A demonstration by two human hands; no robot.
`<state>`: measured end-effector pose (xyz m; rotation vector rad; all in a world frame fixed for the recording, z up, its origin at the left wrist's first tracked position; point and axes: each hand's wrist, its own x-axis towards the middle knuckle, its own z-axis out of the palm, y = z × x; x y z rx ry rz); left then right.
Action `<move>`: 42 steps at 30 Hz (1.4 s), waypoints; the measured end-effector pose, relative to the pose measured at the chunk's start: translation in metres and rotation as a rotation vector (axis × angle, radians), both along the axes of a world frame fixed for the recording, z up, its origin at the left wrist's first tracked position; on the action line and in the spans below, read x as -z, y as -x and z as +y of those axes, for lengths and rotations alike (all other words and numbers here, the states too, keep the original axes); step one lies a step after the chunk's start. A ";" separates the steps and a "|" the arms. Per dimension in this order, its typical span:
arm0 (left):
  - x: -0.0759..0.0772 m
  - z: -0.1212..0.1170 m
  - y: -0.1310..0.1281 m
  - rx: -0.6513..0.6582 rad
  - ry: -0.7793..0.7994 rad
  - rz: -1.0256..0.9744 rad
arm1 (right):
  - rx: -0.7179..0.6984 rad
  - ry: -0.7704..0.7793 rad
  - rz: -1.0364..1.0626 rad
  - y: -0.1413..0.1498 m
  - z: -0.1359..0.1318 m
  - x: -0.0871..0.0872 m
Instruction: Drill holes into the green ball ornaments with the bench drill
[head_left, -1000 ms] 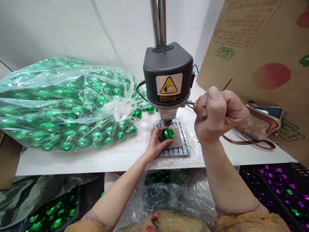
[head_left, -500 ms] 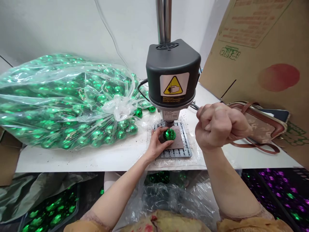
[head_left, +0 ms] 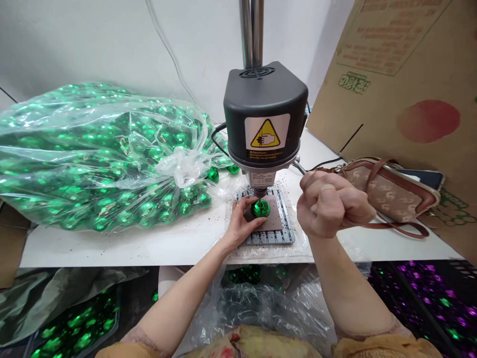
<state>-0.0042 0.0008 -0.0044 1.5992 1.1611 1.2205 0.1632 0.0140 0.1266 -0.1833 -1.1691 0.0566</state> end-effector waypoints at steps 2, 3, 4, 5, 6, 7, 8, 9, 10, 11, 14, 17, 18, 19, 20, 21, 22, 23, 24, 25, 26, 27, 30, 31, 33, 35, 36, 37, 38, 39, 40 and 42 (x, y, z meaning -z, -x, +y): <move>0.000 0.000 0.000 -0.005 -0.008 0.002 | 0.013 -0.019 -0.011 0.000 0.001 0.007; 0.000 -0.001 0.000 -0.008 -0.012 0.005 | 0.024 -0.033 -0.015 0.001 0.001 0.010; 0.000 -0.001 0.000 -0.009 -0.015 0.009 | 0.036 -0.045 -0.016 0.001 0.001 0.014; 0.000 -0.001 0.000 -0.009 -0.017 0.014 | 0.045 -0.051 -0.013 0.002 0.001 0.016; 0.000 -0.001 0.000 -0.007 -0.019 0.018 | 0.049 -0.047 -0.005 0.002 0.000 0.015; 0.000 -0.001 0.000 -0.004 -0.020 0.021 | 0.055 -0.030 0.011 0.003 -0.001 0.013; -0.001 0.000 -0.001 -0.004 -0.022 0.023 | 0.056 0.003 0.034 0.004 -0.002 0.008; -0.003 0.000 -0.001 -0.010 -0.024 0.024 | 0.050 0.053 0.066 0.005 -0.003 -0.001; -0.005 0.000 -0.003 -0.022 -0.027 0.027 | 0.056 0.112 0.102 0.006 -0.004 -0.011; -0.007 0.000 -0.004 -0.041 -0.032 0.033 | 0.034 0.191 0.131 0.006 -0.004 -0.023; -0.015 -0.011 -0.006 -0.158 -0.077 0.078 | -0.028 0.388 0.166 0.007 -0.002 -0.055; -0.015 -0.042 0.000 -0.218 -0.207 0.173 | -0.058 0.437 0.130 0.005 0.001 -0.070; -0.012 -0.057 0.005 -0.176 -0.275 0.225 | -0.057 0.438 0.123 0.005 0.002 -0.071; -0.006 -0.073 0.012 -0.098 -0.359 0.292 | -0.057 0.433 0.121 0.004 0.003 -0.071; 0.001 -0.089 0.019 0.007 -0.456 0.377 | -0.059 0.429 0.118 0.003 0.004 -0.070; 0.009 -0.105 0.027 0.129 -0.557 0.486 | -0.062 0.424 0.121 0.003 0.004 -0.068; 0.018 -0.120 0.035 0.245 -0.653 0.612 | -0.068 0.418 0.126 0.003 0.004 -0.067; 0.027 -0.133 0.042 0.347 -0.709 0.749 | -0.073 0.414 0.135 0.003 0.005 -0.066; 0.035 -0.144 0.048 0.426 -0.721 0.874 | -0.078 0.411 0.144 0.002 0.005 -0.066; 0.042 -0.152 0.053 0.476 -0.706 0.968 | -0.082 0.408 0.152 0.002 0.006 -0.065; 0.047 -0.157 0.057 0.502 -0.674 1.016 | -0.086 0.407 0.159 0.003 0.006 -0.065; 0.050 -0.157 0.060 0.510 -0.649 1.009 | -0.092 0.406 0.163 0.003 0.006 -0.065; 0.041 -0.133 0.066 0.437 -0.658 0.766 | -0.098 0.411 0.164 0.004 0.005 -0.065; 0.032 -0.115 0.068 0.375 -0.650 0.682 | -0.092 0.412 0.162 0.004 0.004 -0.065; 0.009 -0.066 0.071 0.183 -0.577 0.602 | -0.079 0.416 0.163 0.005 0.002 -0.065; -0.016 -0.006 0.075 -0.059 -0.451 0.655 | -0.069 0.420 0.167 0.005 0.000 -0.065; -0.028 0.023 0.076 -0.161 -0.365 0.700 | -0.066 0.421 0.166 0.006 0.000 -0.065; -0.038 0.051 0.078 -0.231 -0.264 0.743 | -0.061 0.424 0.162 0.006 0.000 -0.065; -0.045 0.075 0.080 -0.276 -0.177 0.768 | -0.053 0.425 0.154 0.006 0.000 -0.065; -0.050 0.096 0.081 -0.289 -0.134 0.777 | -0.044 0.424 0.144 0.006 0.000 -0.065; -0.053 0.111 0.082 -0.291 -0.098 0.778 | -0.038 0.420 0.136 0.006 -0.001 -0.065; -0.053 0.129 0.084 -0.271 -0.067 0.761 | -0.034 0.409 0.125 0.006 -0.001 -0.065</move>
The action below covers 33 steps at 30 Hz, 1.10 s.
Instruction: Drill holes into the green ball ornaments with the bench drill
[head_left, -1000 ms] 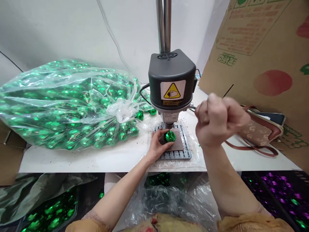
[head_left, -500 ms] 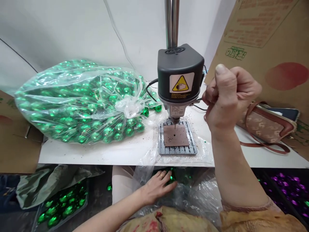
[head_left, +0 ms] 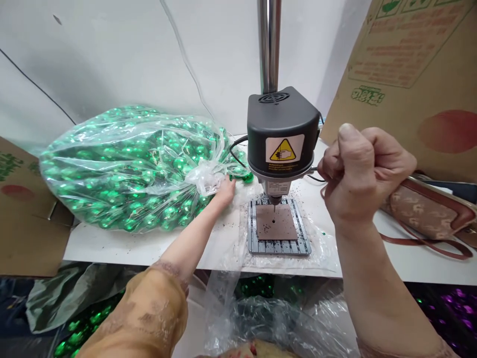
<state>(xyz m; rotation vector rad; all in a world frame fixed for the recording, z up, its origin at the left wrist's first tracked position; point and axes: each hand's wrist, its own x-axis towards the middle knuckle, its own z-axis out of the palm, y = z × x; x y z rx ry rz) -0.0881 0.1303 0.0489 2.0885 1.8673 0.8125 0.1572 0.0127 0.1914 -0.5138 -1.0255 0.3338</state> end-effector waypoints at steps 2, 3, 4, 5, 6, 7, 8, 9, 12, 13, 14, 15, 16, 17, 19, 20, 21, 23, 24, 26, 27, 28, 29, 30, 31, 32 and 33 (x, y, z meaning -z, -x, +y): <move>0.002 0.001 -0.001 0.011 0.014 -0.020 | 0.002 -0.005 0.002 0.000 0.000 0.001; 0.003 -0.003 -0.003 0.020 0.014 -0.086 | 0.004 -0.003 0.006 0.001 0.000 0.001; 0.004 -0.010 -0.006 0.039 0.021 -0.214 | 0.009 -0.003 0.010 0.001 0.000 0.002; 0.003 -0.020 -0.010 0.067 0.043 -0.401 | 0.014 -0.008 0.011 0.001 0.000 0.002; 0.003 -0.032 -0.014 0.103 0.083 -0.630 | 0.023 -0.019 0.012 0.001 0.000 0.003; 0.002 -0.045 -0.018 0.142 0.137 -0.870 | 0.031 -0.030 0.010 0.001 0.001 0.003; 0.001 -0.059 -0.023 0.178 0.201 -1.083 | 0.035 -0.038 0.010 0.001 0.001 0.004; 0.000 -0.072 -0.027 0.204 0.266 -1.240 | 0.038 -0.045 0.012 0.002 0.002 0.004; 0.000 -0.105 -0.037 0.199 0.415 -1.507 | 0.039 -0.032 0.020 0.002 0.003 0.004; 0.001 -0.113 -0.039 0.182 0.457 -1.557 | 0.035 -0.029 0.020 0.002 0.003 0.004; 0.003 -0.119 -0.041 0.167 0.493 -1.589 | 0.031 -0.026 0.018 0.001 0.002 0.004; 0.005 -0.123 -0.042 0.158 0.521 -1.607 | 0.024 -0.024 0.014 0.001 0.002 0.004; 0.007 -0.126 -0.042 0.153 0.545 -1.611 | 0.015 -0.026 0.010 0.001 0.002 0.004; 0.010 -0.128 -0.042 0.150 0.563 -1.604 | 0.007 -0.029 0.007 0.000 0.001 0.005; 0.015 -0.131 -0.042 0.147 0.583 -1.554 | 0.002 -0.025 -0.003 -0.001 0.001 0.005; 0.016 -0.133 -0.042 0.142 0.574 -1.514 | 0.004 -0.023 -0.006 -0.002 0.002 0.006; 0.018 -0.135 -0.042 0.134 0.546 -1.464 | 0.007 -0.021 -0.008 -0.002 0.002 0.006; 0.018 -0.139 -0.043 0.133 0.456 -1.335 | 0.008 -0.016 -0.009 -0.003 0.002 0.007; 0.018 -0.140 -0.044 0.141 0.407 -1.266 | 0.005 -0.016 -0.008 -0.003 0.003 0.007; 0.019 -0.142 -0.045 0.173 0.337 -1.151 | 0.000 -0.012 -0.014 -0.002 0.002 0.008; 0.020 -0.141 -0.046 0.193 0.312 -1.111 | 0.003 -0.007 -0.023 -0.002 0.002 0.008; 0.021 -0.140 -0.047 0.213 0.290 -1.080 | 0.010 -0.002 -0.033 -0.002 0.001 0.008; 0.023 -0.138 -0.049 0.232 0.271 -1.054 | 0.016 0.004 -0.043 -0.001 0.001 0.007; 0.026 -0.136 -0.050 0.250 0.258 -1.028 | 0.022 0.010 -0.051 -0.001 0.000 0.007; 0.029 -0.134 -0.051 0.266 0.250 -0.999 | 0.027 0.015 -0.057 -0.001 -0.001 0.007; 0.031 -0.131 -0.052 0.280 0.246 -0.969 | 0.029 0.018 -0.063 -0.001 -0.001 0.007; 0.033 -0.129 -0.053 0.289 0.245 -0.938 | 0.031 0.020 -0.069 -0.001 -0.001 0.007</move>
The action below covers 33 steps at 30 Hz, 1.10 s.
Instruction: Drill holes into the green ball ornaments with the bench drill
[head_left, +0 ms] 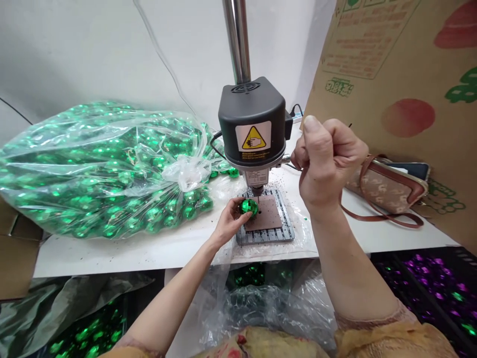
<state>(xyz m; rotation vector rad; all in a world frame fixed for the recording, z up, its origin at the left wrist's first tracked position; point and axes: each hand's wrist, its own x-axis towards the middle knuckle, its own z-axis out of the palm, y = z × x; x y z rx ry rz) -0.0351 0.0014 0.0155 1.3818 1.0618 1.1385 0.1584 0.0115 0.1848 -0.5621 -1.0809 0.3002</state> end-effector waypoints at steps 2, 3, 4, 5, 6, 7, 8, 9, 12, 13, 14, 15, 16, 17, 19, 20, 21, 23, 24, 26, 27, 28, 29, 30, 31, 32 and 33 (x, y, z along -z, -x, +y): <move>0.002 0.003 -0.002 0.009 -0.017 0.058 | 0.004 0.003 -0.007 0.000 0.000 0.000; 0.003 0.004 -0.003 0.012 -0.025 0.091 | 0.004 0.006 -0.006 0.000 0.000 0.000; 0.002 0.005 -0.004 0.018 -0.032 0.128 | 0.003 0.010 -0.002 0.000 0.000 0.000; 0.001 0.005 -0.005 0.023 -0.039 0.167 | 0.002 0.015 0.003 0.000 0.000 0.000; 0.000 0.004 -0.006 0.026 -0.048 0.205 | 0.001 0.018 0.007 0.000 0.000 0.000; -0.001 0.004 -0.008 0.025 -0.060 0.239 | 0.002 0.017 0.007 0.000 0.000 0.001; -0.002 0.003 -0.010 0.017 -0.076 0.266 | 0.003 0.014 0.004 0.000 0.000 0.001; -0.003 0.002 -0.012 0.001 -0.092 0.283 | 0.004 0.010 0.000 0.000 0.000 0.001; -0.004 -0.001 -0.021 -0.082 -0.122 0.286 | 0.018 0.001 -0.017 0.000 0.001 0.001; -0.005 -0.002 -0.024 -0.110 -0.122 0.277 | 0.029 0.001 -0.025 0.000 0.001 0.002; -0.005 -0.003 -0.027 -0.132 -0.119 0.265 | 0.042 0.003 -0.034 0.000 0.001 0.002; -0.005 -0.004 -0.030 -0.151 -0.116 0.250 | 0.055 0.006 -0.041 0.000 0.002 0.002; -0.005 -0.005 -0.032 -0.166 -0.115 0.235 | 0.064 0.012 -0.046 0.000 0.002 0.002; -0.005 -0.005 -0.033 -0.176 -0.115 0.223 | 0.067 0.018 -0.046 0.000 0.002 0.002; -0.005 -0.005 -0.034 -0.184 -0.120 0.212 | 0.059 0.019 -0.034 0.000 0.002 0.002; -0.005 -0.004 -0.034 -0.185 -0.120 0.213 | 0.051 0.016 -0.023 0.000 0.002 0.002; -0.005 -0.004 -0.033 -0.188 -0.116 0.214 | 0.043 0.009 -0.014 0.000 0.001 0.002; -0.005 -0.004 -0.032 -0.209 -0.088 0.205 | 0.039 -0.005 -0.007 0.001 0.001 0.002; -0.005 -0.004 -0.031 -0.226 -0.069 0.192 | 0.046 -0.005 -0.007 0.001 0.002 0.002; -0.004 -0.005 -0.030 -0.243 -0.034 0.159 | 0.066 -0.001 -0.006 0.002 0.002 0.002; -0.004 -0.005 -0.029 -0.237 -0.023 0.147 | 0.071 0.007 -0.003 0.002 0.002 0.002; -0.004 -0.005 -0.029 -0.223 -0.017 0.142 | 0.070 0.017 0.001 0.002 0.002 0.001; -0.003 -0.005 -0.029 -0.210 -0.013 0.144 | 0.061 0.027 0.005 0.002 0.003 -0.001; -0.002 -0.005 -0.028 -0.201 -0.010 0.148 | 0.049 0.038 0.005 0.001 0.004 -0.003; -0.002 -0.005 -0.028 -0.199 -0.007 0.153 | 0.038 0.050 0.004 0.001 0.005 -0.005; -0.001 -0.004 -0.027 -0.203 -0.002 0.155 | 0.029 0.064 0.001 0.000 0.007 -0.008; 0.000 -0.004 -0.027 -0.207 0.002 0.150 | 0.020 0.076 -0.002 0.000 0.008 -0.010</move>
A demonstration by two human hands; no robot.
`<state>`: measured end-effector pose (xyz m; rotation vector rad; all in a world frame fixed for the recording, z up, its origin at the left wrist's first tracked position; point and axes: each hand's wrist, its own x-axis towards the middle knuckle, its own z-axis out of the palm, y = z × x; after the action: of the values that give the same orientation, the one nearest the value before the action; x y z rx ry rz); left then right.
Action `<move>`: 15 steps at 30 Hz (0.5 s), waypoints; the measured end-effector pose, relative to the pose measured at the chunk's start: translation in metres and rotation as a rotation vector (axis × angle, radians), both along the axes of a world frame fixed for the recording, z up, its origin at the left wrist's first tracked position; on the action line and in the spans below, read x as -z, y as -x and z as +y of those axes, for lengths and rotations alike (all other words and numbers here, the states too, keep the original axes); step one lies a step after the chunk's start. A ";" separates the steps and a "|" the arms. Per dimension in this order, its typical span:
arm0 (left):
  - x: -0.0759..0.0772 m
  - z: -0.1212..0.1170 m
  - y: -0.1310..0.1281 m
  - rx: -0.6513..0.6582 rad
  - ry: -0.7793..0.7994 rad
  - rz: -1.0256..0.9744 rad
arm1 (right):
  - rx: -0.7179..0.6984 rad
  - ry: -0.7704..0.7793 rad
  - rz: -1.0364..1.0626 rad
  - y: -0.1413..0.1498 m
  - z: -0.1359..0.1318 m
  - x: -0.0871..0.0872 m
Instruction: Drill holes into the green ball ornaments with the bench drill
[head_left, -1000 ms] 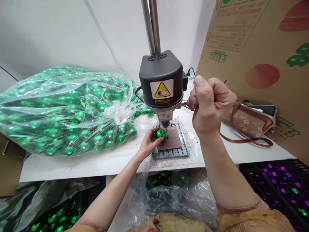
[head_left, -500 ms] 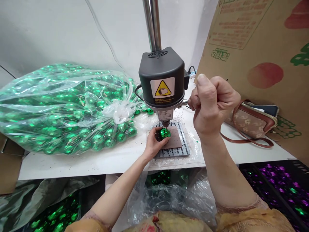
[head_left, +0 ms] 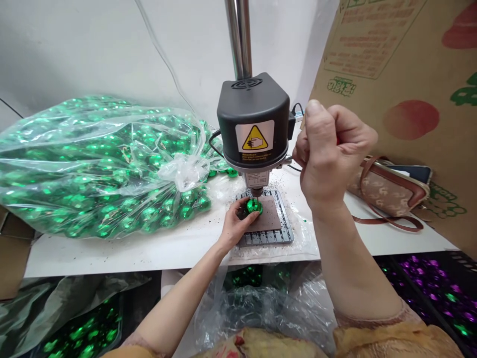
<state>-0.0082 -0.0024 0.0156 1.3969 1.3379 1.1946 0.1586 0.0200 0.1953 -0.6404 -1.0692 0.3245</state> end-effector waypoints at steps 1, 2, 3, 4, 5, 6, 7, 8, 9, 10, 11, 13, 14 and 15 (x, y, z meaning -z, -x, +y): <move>0.001 0.001 0.001 0.000 0.005 -0.012 | -0.009 0.010 -0.002 -0.001 0.002 -0.003; 0.001 0.002 0.001 0.005 0.011 -0.028 | -0.020 0.019 0.000 -0.001 0.004 -0.006; 0.002 0.003 0.002 0.014 0.018 -0.045 | -0.032 0.024 0.003 -0.002 0.006 -0.008; 0.002 0.004 0.003 0.025 0.026 -0.065 | -0.044 0.027 0.008 -0.002 0.008 -0.010; 0.002 0.005 0.003 0.036 0.034 -0.083 | -0.053 0.026 0.013 -0.002 0.009 -0.011; 0.002 0.006 0.004 0.047 0.043 -0.096 | -0.055 0.024 0.014 -0.003 0.010 -0.012; 0.002 0.007 0.004 0.056 0.048 -0.105 | -0.053 0.021 0.010 -0.002 0.011 -0.013; 0.002 0.008 0.004 0.064 0.051 -0.112 | -0.048 0.019 0.001 -0.002 0.011 -0.013; 0.002 0.008 0.005 0.073 0.051 -0.120 | -0.043 0.018 -0.008 -0.002 0.011 -0.013; 0.002 0.009 0.005 0.082 0.050 -0.126 | -0.040 0.017 -0.011 -0.002 0.010 -0.013; 0.001 0.009 0.005 0.091 0.046 -0.131 | -0.041 0.018 -0.009 -0.002 0.010 -0.014; 0.000 0.008 0.004 0.091 0.027 -0.118 | -0.057 0.028 0.007 -0.001 0.008 -0.014; -0.001 0.007 0.004 0.081 0.008 -0.093 | -0.068 0.035 0.014 -0.002 0.008 -0.014; -0.001 0.007 0.003 0.068 -0.019 -0.058 | -0.078 0.043 0.018 -0.002 0.007 -0.014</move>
<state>-0.0117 0.0042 0.0169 1.3996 1.2323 1.1967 0.1603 0.0275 0.2092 -0.6340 -1.0741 0.4211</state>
